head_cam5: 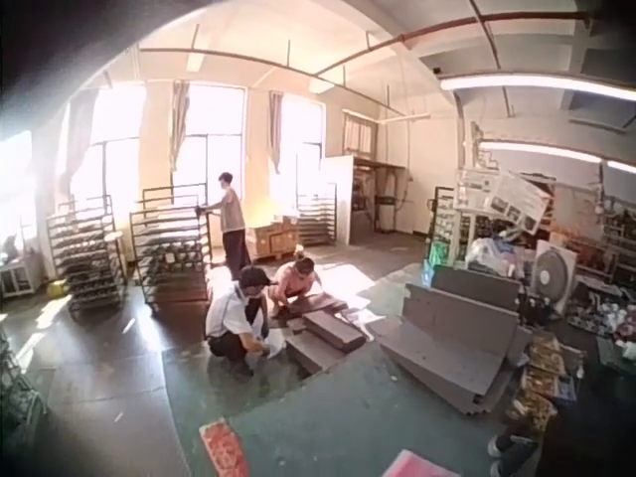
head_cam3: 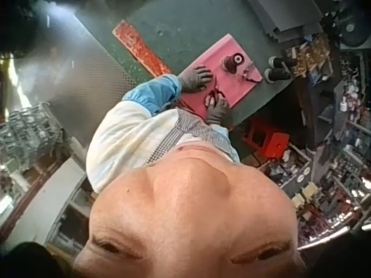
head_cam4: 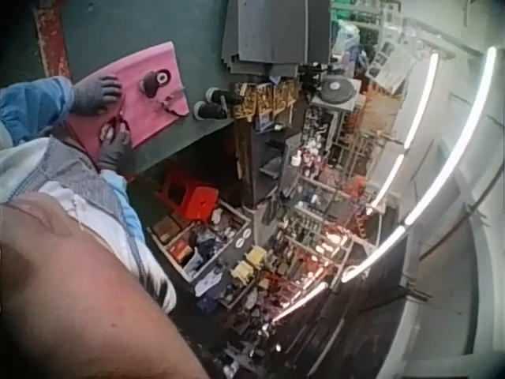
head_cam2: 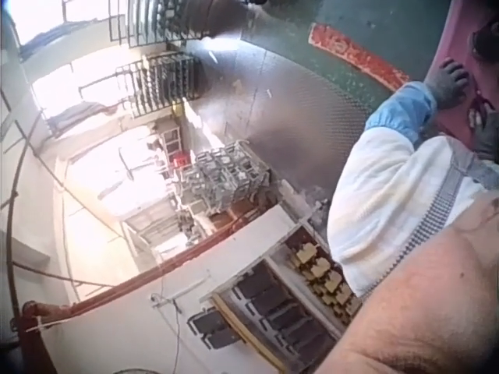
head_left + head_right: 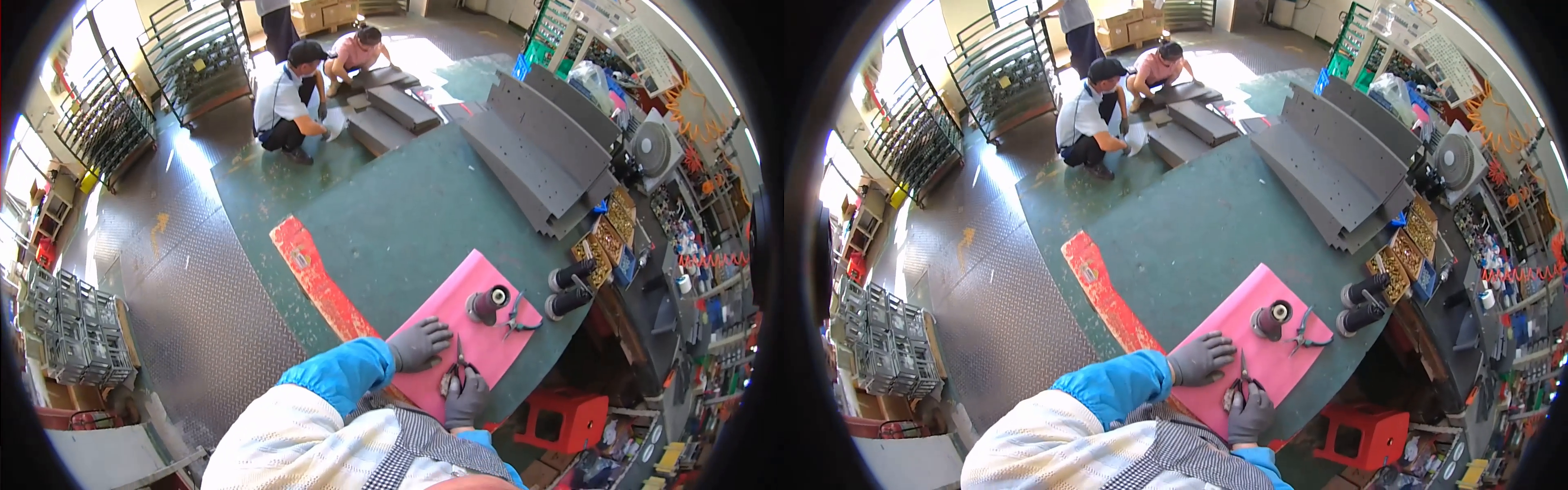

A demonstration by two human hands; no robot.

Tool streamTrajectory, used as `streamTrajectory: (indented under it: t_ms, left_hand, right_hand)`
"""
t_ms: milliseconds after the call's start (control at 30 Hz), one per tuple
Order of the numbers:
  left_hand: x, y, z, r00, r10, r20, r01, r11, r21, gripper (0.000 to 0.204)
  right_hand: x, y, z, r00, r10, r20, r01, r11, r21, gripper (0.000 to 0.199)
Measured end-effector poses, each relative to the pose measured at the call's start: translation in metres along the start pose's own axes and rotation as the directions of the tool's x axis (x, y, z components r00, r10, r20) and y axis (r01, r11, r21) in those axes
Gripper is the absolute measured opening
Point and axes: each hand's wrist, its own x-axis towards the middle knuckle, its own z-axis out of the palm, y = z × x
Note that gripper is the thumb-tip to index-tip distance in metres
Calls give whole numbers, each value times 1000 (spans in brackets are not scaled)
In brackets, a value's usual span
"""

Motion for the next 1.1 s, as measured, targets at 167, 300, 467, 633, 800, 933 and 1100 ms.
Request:
streamTrajectory:
  t_ms: [167,300,467,633,800,933,1100]
  left_hand:
    - [0,-12,-2,999,6,-36,-6,1000,-20,48]
    - [-4,-9,1,997,10,-78,-12,1000,-20,47]
    - [-9,-7,4,996,16,-84,-17,1000,-14,46]
    - [-13,-4,3,996,9,-91,-12,999,-31,46]
    - [-13,-7,0,994,-3,-110,-1,1000,-31,44]
    - [-12,-7,1,993,10,-118,-15,999,-35,43]
    - [-15,-5,8,995,6,-97,-12,998,-55,43]
  right_hand:
    - [4,-3,8,998,-29,-62,28,999,-21,32]
    - [1,-9,4,998,-9,-57,7,1000,-26,32]
    - [-7,-8,6,996,-24,-83,21,999,-36,34]
    - [-9,-8,6,998,-18,-59,15,998,-53,34]
    - [-5,-12,6,999,-15,-51,12,999,-52,33]
    - [-9,-7,10,998,-19,-67,15,998,-58,33]
    - [-19,-3,12,999,18,-40,-20,999,-48,33]
